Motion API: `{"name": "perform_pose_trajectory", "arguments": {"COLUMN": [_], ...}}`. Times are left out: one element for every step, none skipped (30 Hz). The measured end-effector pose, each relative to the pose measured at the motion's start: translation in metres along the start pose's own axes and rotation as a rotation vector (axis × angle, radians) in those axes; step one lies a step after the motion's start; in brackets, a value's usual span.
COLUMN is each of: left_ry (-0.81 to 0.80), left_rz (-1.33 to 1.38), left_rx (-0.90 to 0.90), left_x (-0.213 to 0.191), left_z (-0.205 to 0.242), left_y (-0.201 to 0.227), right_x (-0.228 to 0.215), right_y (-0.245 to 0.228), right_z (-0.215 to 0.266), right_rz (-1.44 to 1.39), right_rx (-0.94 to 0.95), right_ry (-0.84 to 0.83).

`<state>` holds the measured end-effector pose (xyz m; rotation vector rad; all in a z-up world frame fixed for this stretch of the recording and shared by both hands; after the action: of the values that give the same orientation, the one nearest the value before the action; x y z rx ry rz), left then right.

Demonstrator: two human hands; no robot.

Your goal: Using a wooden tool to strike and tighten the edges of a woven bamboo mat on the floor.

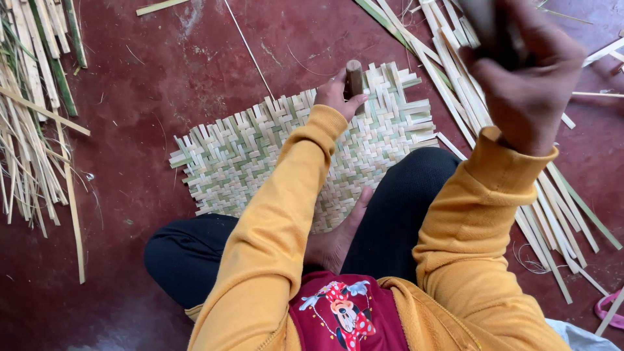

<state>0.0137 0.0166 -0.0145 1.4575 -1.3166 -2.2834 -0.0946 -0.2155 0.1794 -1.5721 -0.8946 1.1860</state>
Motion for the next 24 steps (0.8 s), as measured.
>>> {"name": "perform_pose_trajectory", "arguments": {"left_ry": [-0.043, -0.042, -0.047, -0.053, -0.056, -0.085, -0.118, -0.125, -0.002, 0.12, 0.122, 0.026, -0.067, -0.061, -0.057, -0.054, -0.05, -0.035, -0.026, -0.027, -0.001, 0.025, 0.029, -0.012], "left_rz": [-0.003, -0.004, 0.003, 0.01, 0.009, -0.019, -0.048, -0.05, 0.004, 0.058, 0.06, 0.0, -0.06, -0.059, -0.031, -0.002, -0.003, 0.007, 0.018, 0.018, 0.007, -0.005, -0.003, -0.009], "left_rx": [-0.048, -0.05, -0.051, -0.053, -0.049, -0.092, -0.129, -0.118, 0.015, 0.148, 0.141, 0.061, -0.016, -0.02, -0.014, -0.009, -0.009, -0.011, -0.009, -0.004, 0.032, 0.068, 0.066, 0.016], "left_x": [-0.004, -0.005, -0.005, -0.005, -0.005, -0.004, -0.002, 0.001, 0.001, 0.0, 0.001, 0.003, 0.004, 0.002, 0.001, 0.0, -0.001, -0.002, -0.001, 0.004, 0.007, 0.011, 0.006, 0.003], "left_z": [0.0, 0.0, 0.0, 0.0, 0.001, 0.002, 0.002, 0.002, 0.005, 0.008, 0.006, 0.004, -0.002, -0.002, -0.001, -0.001, 0.001, 0.003, 0.005, 0.002, 0.003, 0.003, 0.003, 0.002], "left_y": [0.004, 0.005, 0.005, 0.006, 0.006, 0.005, 0.005, 0.003, 0.003, 0.002, 0.0, -0.003, -0.007, -0.005, -0.004, -0.002, 0.0, 0.002, 0.004, -0.001, -0.006, -0.012, -0.007, -0.003], "right_x": [-0.002, -0.001, 0.002, 0.003, 0.01, 0.019, 0.026, 0.022, 0.019, 0.017, 0.018, 0.018, 0.016, 0.014, 0.013, 0.012, 0.016, 0.023, 0.027, 0.021, 0.016, 0.012, 0.013, 0.011], "right_y": [0.012, 0.007, 0.003, -0.001, -0.004, -0.003, 0.0, -0.007, -0.016, -0.025, -0.015, -0.007, 0.0, 0.007, 0.015, 0.023, 0.008, -0.002, -0.011, -0.013, -0.019, -0.026, -0.014, -0.005], "right_z": [0.001, -0.001, -0.002, -0.004, -0.007, -0.01, -0.011, -0.009, -0.01, -0.011, -0.01, -0.009, -0.01, -0.011, -0.011, -0.011, -0.013, -0.015, -0.014, -0.01, -0.008, -0.004, -0.005, -0.006], "right_rz": [-0.223, -0.225, -0.061, 0.097, 0.098, 0.314, 0.527, 0.527, 0.406, 0.285, 0.285, 0.124, -0.038, -0.038, 0.026, 0.09, 0.09, 0.354, 0.618, 0.619, 0.545, 0.467, 0.468, 0.22], "right_rx": [-0.053, -0.053, -0.026, 0.003, 0.004, 0.247, 0.493, 0.499, 0.377, 0.256, 0.257, 0.102, -0.057, -0.06, 0.008, 0.076, 0.072, 0.346, 0.625, 0.626, 0.42, 0.216, 0.212, 0.086], "right_ry": [0.107, 0.105, 0.09, 0.075, 0.08, -0.069, -0.211, -0.198, -0.165, -0.131, -0.138, -0.029, 0.083, 0.077, 0.043, 0.011, 0.009, -0.139, -0.281, -0.276, -0.199, -0.123, -0.127, -0.018]}}
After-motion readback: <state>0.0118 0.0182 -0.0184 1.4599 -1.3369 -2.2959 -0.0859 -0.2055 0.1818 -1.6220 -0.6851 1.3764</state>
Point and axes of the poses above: each hand's wrist, its own z-axis away from the middle knuckle, its own x-axis out of the palm, y = z × x, the point moved 2 cm from there along -z, towards the middle knuckle, and after that the axes turned 14 degrees about x, right-handed, at the moved point
